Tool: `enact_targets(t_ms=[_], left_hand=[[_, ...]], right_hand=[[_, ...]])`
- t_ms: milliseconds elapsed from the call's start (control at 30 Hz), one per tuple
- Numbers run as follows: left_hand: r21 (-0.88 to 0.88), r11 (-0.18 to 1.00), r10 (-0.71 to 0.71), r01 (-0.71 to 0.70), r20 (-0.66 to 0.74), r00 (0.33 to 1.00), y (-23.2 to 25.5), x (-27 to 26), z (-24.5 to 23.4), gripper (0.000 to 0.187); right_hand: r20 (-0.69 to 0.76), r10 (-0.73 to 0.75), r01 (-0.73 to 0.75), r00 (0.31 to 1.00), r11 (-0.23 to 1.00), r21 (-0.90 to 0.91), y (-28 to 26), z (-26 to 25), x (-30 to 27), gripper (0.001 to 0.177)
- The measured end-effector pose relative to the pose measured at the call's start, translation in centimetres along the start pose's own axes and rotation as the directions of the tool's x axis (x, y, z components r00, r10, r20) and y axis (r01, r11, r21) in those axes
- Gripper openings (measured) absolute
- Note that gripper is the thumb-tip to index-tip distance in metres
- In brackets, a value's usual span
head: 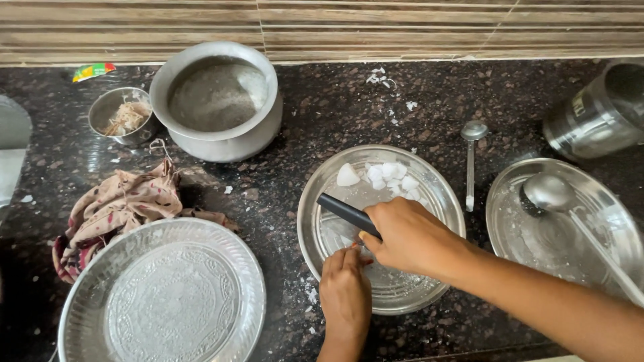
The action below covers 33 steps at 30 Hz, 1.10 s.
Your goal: Using a scraper to prepare and shape wax components before placing them into a silicone mold.
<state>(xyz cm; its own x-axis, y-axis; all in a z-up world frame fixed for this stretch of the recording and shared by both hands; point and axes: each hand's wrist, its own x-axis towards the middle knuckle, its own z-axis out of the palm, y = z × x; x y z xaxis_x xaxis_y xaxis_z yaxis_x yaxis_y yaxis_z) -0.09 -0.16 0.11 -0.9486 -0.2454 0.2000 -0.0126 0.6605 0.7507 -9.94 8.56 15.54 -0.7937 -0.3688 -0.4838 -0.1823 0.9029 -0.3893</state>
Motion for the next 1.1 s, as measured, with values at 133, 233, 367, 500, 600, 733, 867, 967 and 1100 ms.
enact_targets(t_ms=[133,233,367,500,600,733,867,967,1100], left_hand=[[-0.017,1.000,-0.011,0.011,-0.011,1.000,0.1,0.1,0.1,0.014],[-0.014,1.000,0.005,-0.006,-0.034,0.999,0.1,0.1,0.0,0.015],[0.007,1.000,0.023,-0.022,-0.075,0.997,0.1,0.0,0.2,0.017],[0.010,0.999,0.040,-0.039,-0.085,0.996,0.2,0.1,0.0,0.017],[-0.018,1.000,-0.009,0.008,-0.051,0.999,0.3,0.2,-0.2,0.015],[-0.048,0.999,-0.010,0.007,-0.064,0.998,0.6,0.1,-0.7,0.014],[-0.055,0.998,0.003,-0.007,-0.068,0.998,0.5,-0.1,-0.7,0.011],[0.002,0.999,0.048,-0.048,-0.050,0.998,0.1,-0.2,-0.7,0.003],[-0.044,0.998,0.052,-0.056,-0.080,0.995,0.4,-0.3,-0.8,0.005]], right_hand=[[-0.018,0.031,-0.032,0.999,0.999,-0.004,0.6,0.7,-0.3,0.019],[-0.060,0.001,-0.002,0.998,1.000,-0.018,1.0,1.1,-0.5,0.020],[-0.119,-0.071,0.069,0.990,0.997,-0.021,1.5,1.7,-0.5,0.023],[-0.108,-0.099,0.097,0.989,0.995,-0.021,1.5,1.9,-0.8,0.021],[-0.120,-0.157,0.152,0.980,0.987,-0.050,1.7,1.9,-1.1,0.021],[-0.136,-0.227,0.218,0.965,0.973,-0.073,1.9,2.4,-1.5,0.020],[-0.138,-0.254,0.243,0.957,0.965,-0.096,2.7,4.1,-1.3,0.017],[-0.175,-0.399,0.356,0.900,0.904,-0.236,2.7,6.3,-0.4,0.017],[-0.121,-0.277,0.261,0.953,0.956,-0.131,3.2,6.3,0.6,0.016]])
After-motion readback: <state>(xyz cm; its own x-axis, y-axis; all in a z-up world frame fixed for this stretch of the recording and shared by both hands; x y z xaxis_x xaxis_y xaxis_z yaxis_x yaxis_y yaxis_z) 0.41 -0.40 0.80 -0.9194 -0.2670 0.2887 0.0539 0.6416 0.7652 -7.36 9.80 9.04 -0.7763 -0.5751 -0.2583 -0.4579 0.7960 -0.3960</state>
